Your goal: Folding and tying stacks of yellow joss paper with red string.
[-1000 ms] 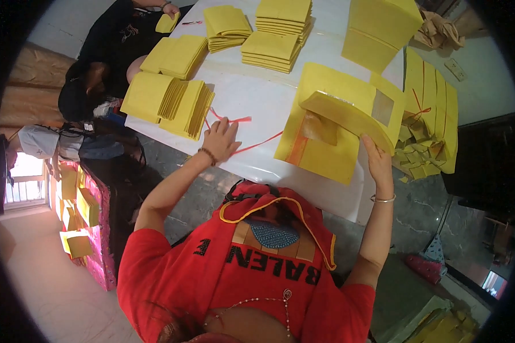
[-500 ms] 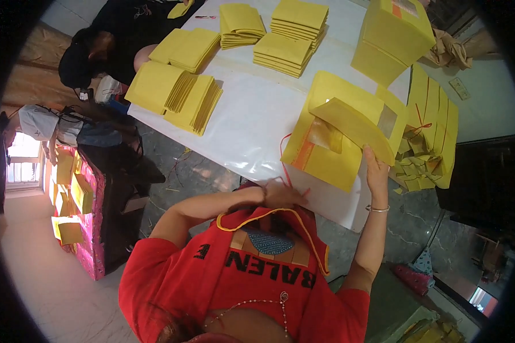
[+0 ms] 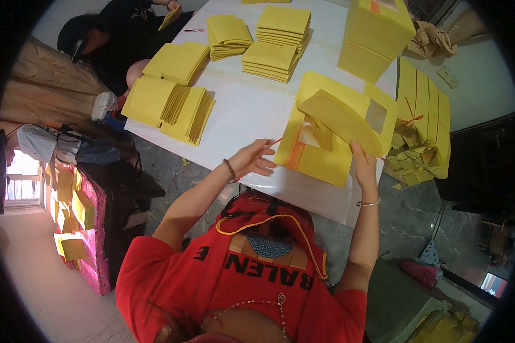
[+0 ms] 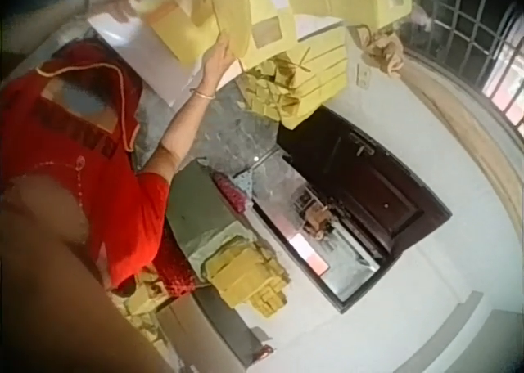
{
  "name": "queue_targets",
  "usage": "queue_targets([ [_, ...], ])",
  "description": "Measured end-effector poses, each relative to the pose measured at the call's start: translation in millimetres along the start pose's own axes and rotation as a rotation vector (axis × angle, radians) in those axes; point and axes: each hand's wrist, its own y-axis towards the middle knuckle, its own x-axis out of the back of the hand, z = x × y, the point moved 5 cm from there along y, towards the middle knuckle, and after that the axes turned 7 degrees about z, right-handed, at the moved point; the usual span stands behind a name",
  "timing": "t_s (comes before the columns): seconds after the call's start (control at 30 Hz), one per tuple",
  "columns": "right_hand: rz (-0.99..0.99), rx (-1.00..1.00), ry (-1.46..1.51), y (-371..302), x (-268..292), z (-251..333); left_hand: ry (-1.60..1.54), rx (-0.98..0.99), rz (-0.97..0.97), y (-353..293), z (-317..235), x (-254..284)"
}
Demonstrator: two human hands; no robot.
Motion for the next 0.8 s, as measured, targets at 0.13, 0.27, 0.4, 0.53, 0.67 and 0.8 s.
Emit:
queue_targets([
  [0.13,-0.042,0.082,0.037,-2,0,-8,-0.116,0.078,0.085,20,8,-32],
  [0.27,-0.039,0.040,0.015,1,4,-12,-0.084,-0.027,0.064,39,18,-41],
  [0.4,-0.060,0.070,-0.013,9,14,-12,-0.057,-0.112,0.015,59,16,-42],
  [0.53,-0.096,-0.001,-0.020,21,36,-24,0.025,-0.139,-0.011,73,7,-58],
  [0.67,-0.100,-0.024,-0.006,33,48,-24,0.070,-0.125,-0.031,93,6,-63],
  [0.8,-0.091,-0.069,-0.005,40,62,-32,0.196,-0.065,-0.015,83,-15,-60],
])
